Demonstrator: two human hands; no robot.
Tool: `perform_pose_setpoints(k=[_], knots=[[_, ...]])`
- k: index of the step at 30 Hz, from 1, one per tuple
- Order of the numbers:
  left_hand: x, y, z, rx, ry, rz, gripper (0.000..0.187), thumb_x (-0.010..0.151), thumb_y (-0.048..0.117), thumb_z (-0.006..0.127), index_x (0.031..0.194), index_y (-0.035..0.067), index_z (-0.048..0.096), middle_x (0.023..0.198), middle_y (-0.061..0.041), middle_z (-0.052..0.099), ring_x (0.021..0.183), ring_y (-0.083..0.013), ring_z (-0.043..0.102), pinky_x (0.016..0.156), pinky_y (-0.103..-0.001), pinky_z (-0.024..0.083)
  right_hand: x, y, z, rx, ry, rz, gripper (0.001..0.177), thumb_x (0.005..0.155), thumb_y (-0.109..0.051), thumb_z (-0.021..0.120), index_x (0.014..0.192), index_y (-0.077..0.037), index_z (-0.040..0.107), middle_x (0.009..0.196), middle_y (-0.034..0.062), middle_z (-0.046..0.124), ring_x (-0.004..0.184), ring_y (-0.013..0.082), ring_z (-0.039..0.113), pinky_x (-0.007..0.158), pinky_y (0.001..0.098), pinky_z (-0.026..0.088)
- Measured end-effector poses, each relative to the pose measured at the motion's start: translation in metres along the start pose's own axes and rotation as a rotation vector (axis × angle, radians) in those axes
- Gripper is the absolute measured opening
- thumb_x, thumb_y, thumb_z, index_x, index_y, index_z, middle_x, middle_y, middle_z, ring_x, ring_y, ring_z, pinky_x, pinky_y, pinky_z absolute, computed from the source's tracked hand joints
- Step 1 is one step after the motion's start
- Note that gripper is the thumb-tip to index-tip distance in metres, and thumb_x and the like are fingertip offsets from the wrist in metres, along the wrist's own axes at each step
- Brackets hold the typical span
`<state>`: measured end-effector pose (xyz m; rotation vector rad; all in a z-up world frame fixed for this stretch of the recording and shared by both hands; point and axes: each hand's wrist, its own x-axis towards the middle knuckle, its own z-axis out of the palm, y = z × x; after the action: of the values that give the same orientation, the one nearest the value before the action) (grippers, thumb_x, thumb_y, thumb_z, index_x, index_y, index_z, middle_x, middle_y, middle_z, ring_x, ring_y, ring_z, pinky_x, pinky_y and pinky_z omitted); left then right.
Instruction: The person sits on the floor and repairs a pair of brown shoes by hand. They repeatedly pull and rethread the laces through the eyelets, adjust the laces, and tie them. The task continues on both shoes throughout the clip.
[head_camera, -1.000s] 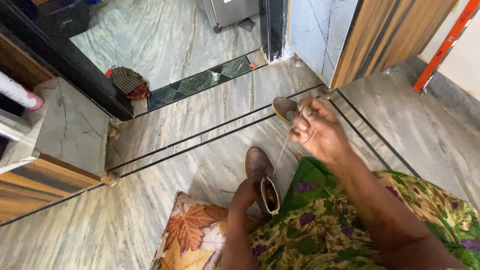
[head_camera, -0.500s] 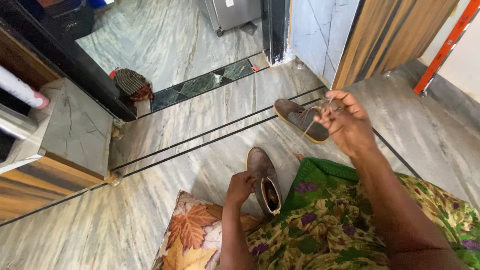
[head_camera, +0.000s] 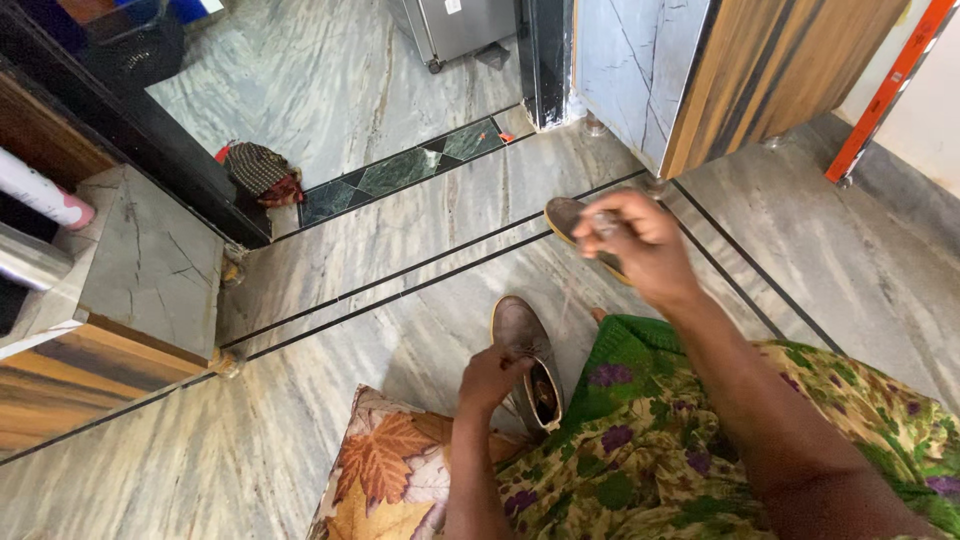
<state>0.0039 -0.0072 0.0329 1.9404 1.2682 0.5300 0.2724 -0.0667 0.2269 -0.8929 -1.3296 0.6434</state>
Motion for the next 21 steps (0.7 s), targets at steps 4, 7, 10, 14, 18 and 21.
perform_pose_setpoints(k=[4,7,10,14,18,21], knots=[[0.012,-0.011,0.015,0.215,-0.214,-0.132,0.024,0.086,0.028,0.08,0.091,0.006,0.074,0.084,-0.014,0.074,0.075,-0.0268,0.072,0.067,-0.041,0.054,0.046,0.021,0.04,0.1,-0.204,-0.196,0.022,0.107,0.007,0.049,0.124,-0.001,0.06,0.106,0.0133,0.066,0.091,0.0181,0.065,0.082,0.0331,0.059],[0.017,-0.043,0.028,-0.068,-0.157,-0.196,0.029,0.088,0.024,0.08,0.078,-0.002,0.07,0.065,-0.014,0.069,0.057,-0.0217,0.068,0.054,-0.038,0.052,0.081,0.049,0.082,0.061,-0.051,0.134,0.017,0.105,0.005,0.047,0.114,-0.002,0.061,0.108,0.0129,0.069,0.096,0.0181,0.072,0.092,0.0308,0.065],[0.027,-0.077,0.034,-0.561,-0.262,-0.223,0.043,0.097,0.021,0.083,0.073,-0.006,0.06,0.057,-0.008,0.054,0.047,-0.0149,0.05,0.043,-0.034,0.037,0.073,0.087,0.115,0.294,-0.179,0.057,0.014,0.105,-0.003,0.051,0.115,-0.004,0.06,0.116,0.012,0.068,0.107,0.0177,0.07,0.098,0.03,0.061],[0.038,-0.095,0.036,-0.593,-0.304,-0.46,0.027,0.093,0.016,0.081,0.076,-0.002,0.068,0.06,-0.007,0.063,0.048,-0.0142,0.058,0.046,-0.03,0.045,0.012,0.151,0.145,0.376,-0.285,0.219,0.012,0.112,-0.016,0.063,0.114,-0.005,0.062,0.1,0.0082,0.065,0.091,0.0171,0.063,0.082,0.0333,0.058],[0.038,-0.089,0.033,-0.662,-0.298,-0.426,0.021,0.09,0.014,0.08,0.078,-0.002,0.073,0.06,-0.007,0.06,0.046,-0.0141,0.052,0.044,-0.031,0.042,-0.062,0.202,0.134,-0.447,-0.33,0.301,0.015,0.097,-0.018,0.071,0.105,-0.005,0.069,0.087,0.009,0.069,0.078,0.0192,0.072,0.072,0.0369,0.058],[0.033,-0.085,0.031,-0.69,-0.292,-0.458,0.024,0.092,0.015,0.08,0.079,-0.003,0.07,0.063,-0.007,0.062,0.051,-0.015,0.058,0.048,-0.031,0.048,-0.094,0.224,0.107,-0.378,-0.429,0.273,0.019,0.091,0.0,0.067,0.11,-0.001,0.069,0.111,0.0135,0.072,0.102,0.0239,0.069,0.083,0.0421,0.056]])
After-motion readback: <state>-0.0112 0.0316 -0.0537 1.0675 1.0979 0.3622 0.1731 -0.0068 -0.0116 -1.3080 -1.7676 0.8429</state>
